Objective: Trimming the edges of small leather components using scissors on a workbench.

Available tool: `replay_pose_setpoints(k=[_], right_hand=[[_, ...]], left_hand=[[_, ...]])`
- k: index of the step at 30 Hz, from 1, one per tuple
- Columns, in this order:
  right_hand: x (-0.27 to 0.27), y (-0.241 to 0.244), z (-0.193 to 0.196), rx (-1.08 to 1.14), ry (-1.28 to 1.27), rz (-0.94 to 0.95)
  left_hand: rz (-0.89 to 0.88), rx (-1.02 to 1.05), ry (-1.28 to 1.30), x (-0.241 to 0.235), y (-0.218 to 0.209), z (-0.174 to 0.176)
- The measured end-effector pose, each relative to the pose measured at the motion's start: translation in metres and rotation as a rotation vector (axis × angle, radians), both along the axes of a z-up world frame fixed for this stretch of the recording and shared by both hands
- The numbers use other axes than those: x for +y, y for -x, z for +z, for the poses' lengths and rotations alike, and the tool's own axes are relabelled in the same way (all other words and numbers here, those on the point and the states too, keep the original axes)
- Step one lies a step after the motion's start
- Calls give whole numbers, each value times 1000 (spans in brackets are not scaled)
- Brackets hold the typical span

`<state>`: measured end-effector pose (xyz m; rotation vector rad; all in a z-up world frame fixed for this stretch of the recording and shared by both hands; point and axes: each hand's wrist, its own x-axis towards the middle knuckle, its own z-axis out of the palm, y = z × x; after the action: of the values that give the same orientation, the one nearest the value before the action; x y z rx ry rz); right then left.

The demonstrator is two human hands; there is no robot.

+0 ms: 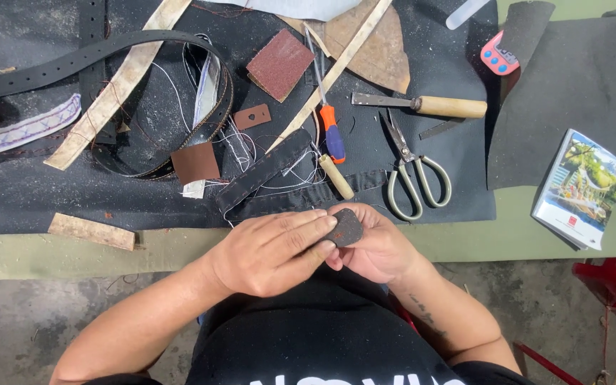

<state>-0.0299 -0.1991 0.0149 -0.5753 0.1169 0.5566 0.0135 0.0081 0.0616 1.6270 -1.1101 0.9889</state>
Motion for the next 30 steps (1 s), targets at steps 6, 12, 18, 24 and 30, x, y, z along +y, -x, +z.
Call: replay_pose_setpoints(k=[6, 12, 18, 24, 30], right_hand=[[1, -4, -13, -142, 223, -129], [1, -38, -4, -667, 1228, -382], [-20, -90, -55, -891, 1715, -288], [-7, -116, -37, -530, 1914, 92], [-27, -105, -64, -481, 1699, -131]], left_hand=[[-57, 319, 102, -3, 13, -45], [159, 1031, 211, 4, -2, -54], [-70, 1462, 549, -1, -16, -67], [4, 1571, 572, -2, -27, -74], [93, 1615, 578, 19, -40, -138]])
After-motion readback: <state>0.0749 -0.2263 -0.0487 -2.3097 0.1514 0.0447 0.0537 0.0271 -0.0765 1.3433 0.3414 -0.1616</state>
